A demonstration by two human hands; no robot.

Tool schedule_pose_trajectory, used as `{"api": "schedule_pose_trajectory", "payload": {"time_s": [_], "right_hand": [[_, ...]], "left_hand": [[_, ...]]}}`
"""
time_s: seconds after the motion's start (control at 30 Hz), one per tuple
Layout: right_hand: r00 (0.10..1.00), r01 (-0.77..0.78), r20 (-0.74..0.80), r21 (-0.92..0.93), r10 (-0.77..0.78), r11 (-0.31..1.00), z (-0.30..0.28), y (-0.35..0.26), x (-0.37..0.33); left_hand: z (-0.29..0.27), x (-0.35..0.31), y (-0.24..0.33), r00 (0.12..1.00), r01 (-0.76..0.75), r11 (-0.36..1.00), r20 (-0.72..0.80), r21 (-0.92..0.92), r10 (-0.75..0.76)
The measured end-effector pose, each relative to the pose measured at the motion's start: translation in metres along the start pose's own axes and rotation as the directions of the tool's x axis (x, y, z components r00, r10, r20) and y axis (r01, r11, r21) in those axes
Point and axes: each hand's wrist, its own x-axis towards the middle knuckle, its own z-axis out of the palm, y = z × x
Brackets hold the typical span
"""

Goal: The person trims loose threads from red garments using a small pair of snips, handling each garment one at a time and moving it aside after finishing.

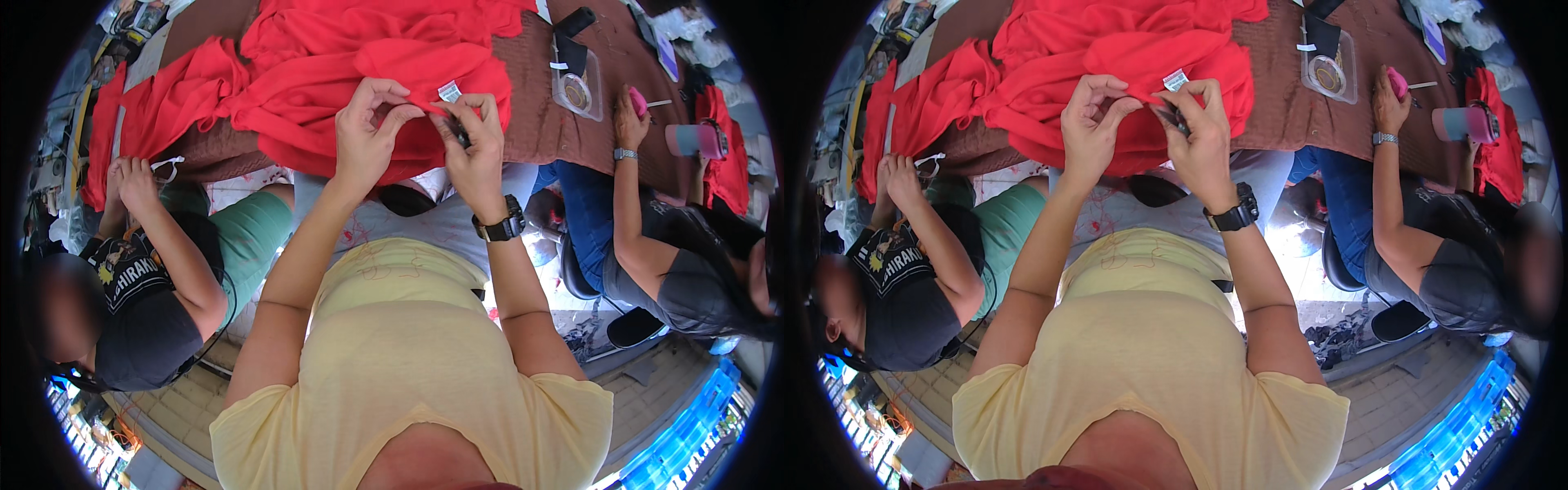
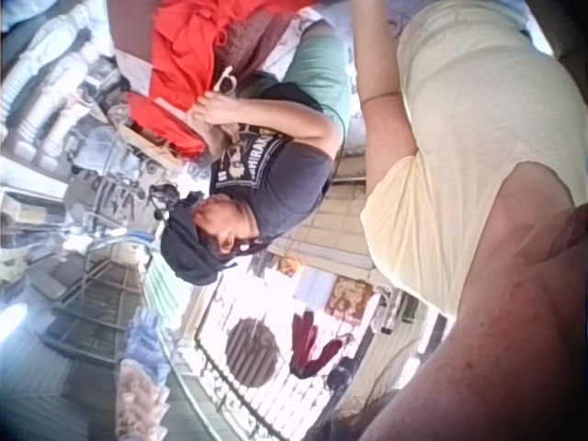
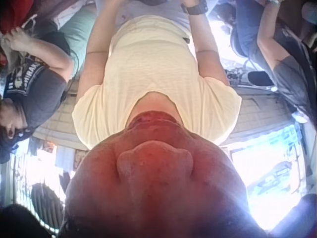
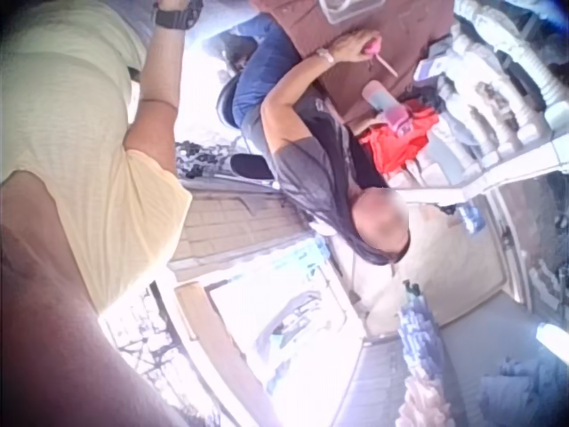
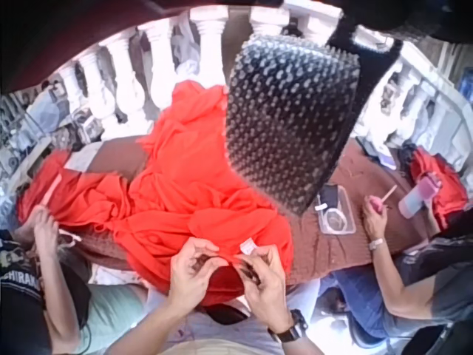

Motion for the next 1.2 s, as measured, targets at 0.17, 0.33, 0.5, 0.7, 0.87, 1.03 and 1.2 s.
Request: {"api": "schedule_pose_trajectory", "payload": {"time_s": [0.17,0.33,0.5,0.7,0.87,1.03,1.2], "right_hand": [[0.965,-0.262,0.09,0.276,0.247,0.925,-0.014,0.016,0.007],[0.838,-0.528,0.157,0.475,0.523,0.704,-0.031,0.026,-0.002],[0.803,-0.568,0.149,0.486,0.577,0.665,-0.038,0.036,-0.013],[0.775,-0.595,0.185,0.533,0.604,0.601,-0.047,0.037,-0.017],[0.809,-0.567,0.158,0.461,0.566,0.683,-0.046,0.037,-0.021],[0.809,-0.563,0.15,0.478,0.568,0.674,-0.045,0.038,-0.022],[0.799,-0.573,0.158,0.495,0.58,0.653,-0.046,0.04,-0.023]], "left_hand": [[0.007,0.019,0.001,0.963,-0.248,0.938,0.17,0.242,0.21],[0.018,0.035,-0.001,0.848,-0.506,0.779,0.378,0.371,0.371],[0.03,0.033,-0.012,0.902,-0.22,0.957,0.413,0.187,0.127],[0.039,0.02,-0.014,0.927,0.137,0.99,0.349,0.034,-0.14],[0.044,0.019,-0.013,0.93,-0.143,0.961,0.364,0.238,0.049],[0.039,0.021,-0.023,0.913,0.271,0.949,0.357,-0.163,-0.199],[0.032,0.016,-0.012,0.816,0.565,0.642,0.466,-0.518,-0.342]]}}
